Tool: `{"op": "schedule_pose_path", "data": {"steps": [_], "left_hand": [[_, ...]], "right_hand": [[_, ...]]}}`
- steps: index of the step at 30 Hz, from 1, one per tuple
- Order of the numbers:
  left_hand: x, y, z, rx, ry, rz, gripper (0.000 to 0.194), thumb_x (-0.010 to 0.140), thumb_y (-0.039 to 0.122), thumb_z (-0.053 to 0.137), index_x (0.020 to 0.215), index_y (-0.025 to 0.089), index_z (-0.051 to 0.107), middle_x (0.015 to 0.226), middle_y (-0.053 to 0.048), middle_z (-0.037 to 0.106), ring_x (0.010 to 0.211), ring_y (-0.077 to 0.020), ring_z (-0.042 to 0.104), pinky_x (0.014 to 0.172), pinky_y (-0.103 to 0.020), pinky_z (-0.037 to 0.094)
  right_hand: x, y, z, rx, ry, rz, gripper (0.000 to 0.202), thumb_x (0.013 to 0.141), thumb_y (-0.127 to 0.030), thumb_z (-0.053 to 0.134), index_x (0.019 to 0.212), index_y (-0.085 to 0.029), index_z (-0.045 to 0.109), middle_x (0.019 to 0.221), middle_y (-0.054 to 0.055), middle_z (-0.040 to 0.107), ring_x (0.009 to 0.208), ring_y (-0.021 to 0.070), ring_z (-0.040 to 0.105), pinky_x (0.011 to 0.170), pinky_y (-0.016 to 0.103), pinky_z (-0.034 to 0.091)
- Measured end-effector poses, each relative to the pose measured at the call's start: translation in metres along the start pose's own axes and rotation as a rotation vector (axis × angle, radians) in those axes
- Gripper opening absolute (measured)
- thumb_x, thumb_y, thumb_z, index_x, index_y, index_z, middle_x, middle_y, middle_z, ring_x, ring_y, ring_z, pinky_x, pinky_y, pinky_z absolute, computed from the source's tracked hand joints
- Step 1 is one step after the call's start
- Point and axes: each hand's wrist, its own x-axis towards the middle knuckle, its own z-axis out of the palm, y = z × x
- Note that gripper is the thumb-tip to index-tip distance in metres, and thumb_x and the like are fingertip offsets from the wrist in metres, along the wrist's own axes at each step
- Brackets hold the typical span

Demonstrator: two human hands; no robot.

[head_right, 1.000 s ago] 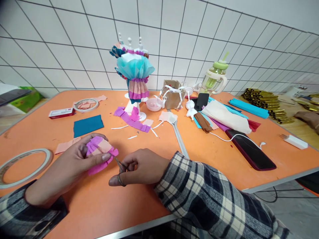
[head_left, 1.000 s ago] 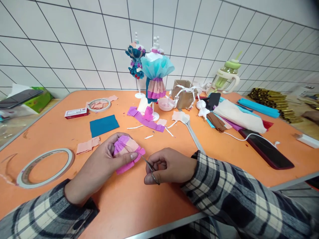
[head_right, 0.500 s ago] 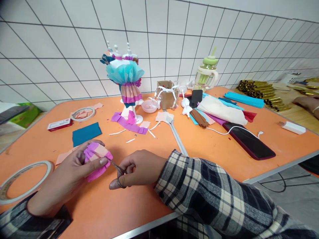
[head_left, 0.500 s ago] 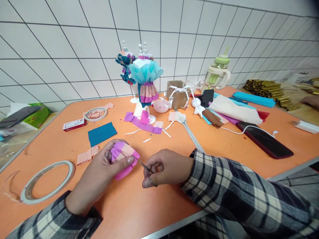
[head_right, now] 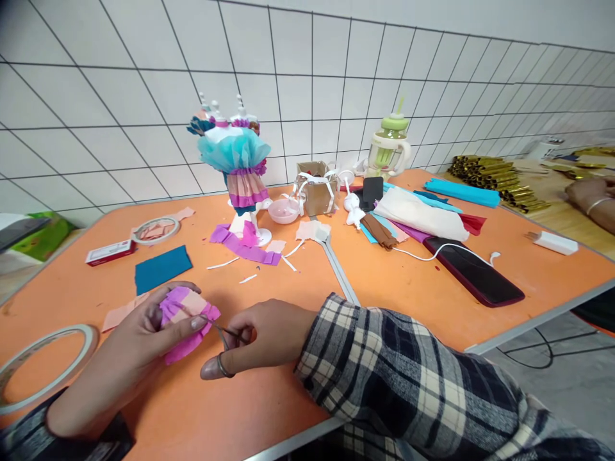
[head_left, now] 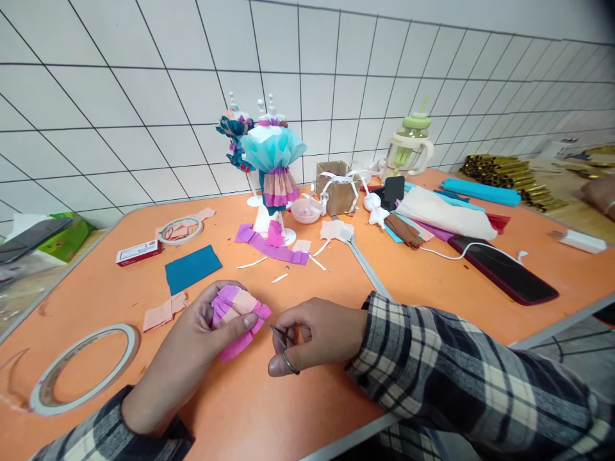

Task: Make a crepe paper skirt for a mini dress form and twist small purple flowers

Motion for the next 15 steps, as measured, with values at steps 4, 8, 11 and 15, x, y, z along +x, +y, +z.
{"op": "schedule_pose_path", "data": {"steps": [4,8,11,15], "left_hand": [[0.0004,-0.0024,-0.0010,0.044,0.015,0.033,0.040,0.072,0.041,0.082,0.100,0.024,0.060,0.081,0.003,0.067,0.073,-0.0167,0.062,0.065,-0.025,0.052],[-0.0012,0.0000,0.0022,0.025,0.021,0.025,0.040,0.070,0.041,0.082,0.098,0.024,0.060,0.081,0.000,0.068,0.072,-0.0186,0.063,0.064,-0.027,0.052],[-0.0021,0.0029,0.0046,0.003,0.041,0.021,0.041,0.068,0.041,0.083,0.098,0.024,0.060,0.079,0.000,0.068,0.071,-0.0190,0.063,0.063,-0.028,0.051],[-0.0019,0.0042,0.0041,0.049,0.032,0.018,0.044,0.069,0.042,0.082,0.100,0.024,0.057,0.076,0.003,0.066,0.067,-0.0154,0.060,0.061,-0.024,0.049]], "right_hand": [[0.0000,0.0014,0.0003,0.026,-0.002,0.003,0.042,0.072,-0.058,0.075,0.078,-0.019,0.064,0.068,-0.005,0.058,0.066,0.0096,0.051,0.060,0.022,0.036],[-0.0001,0.0052,0.0012,0.044,0.008,-0.021,0.041,0.072,-0.058,0.076,0.077,-0.019,0.064,0.063,-0.006,0.055,0.061,0.0082,0.048,0.056,0.022,0.033],[0.0008,0.0081,0.0019,0.041,0.023,-0.034,0.042,0.071,-0.059,0.076,0.076,-0.019,0.064,0.059,-0.007,0.052,0.055,0.0070,0.041,0.049,0.022,0.028],[0.0014,0.0081,0.0030,0.055,0.018,-0.027,0.043,0.070,-0.059,0.076,0.077,-0.018,0.065,0.060,-0.007,0.053,0.054,0.0067,0.042,0.050,0.022,0.029]]}}
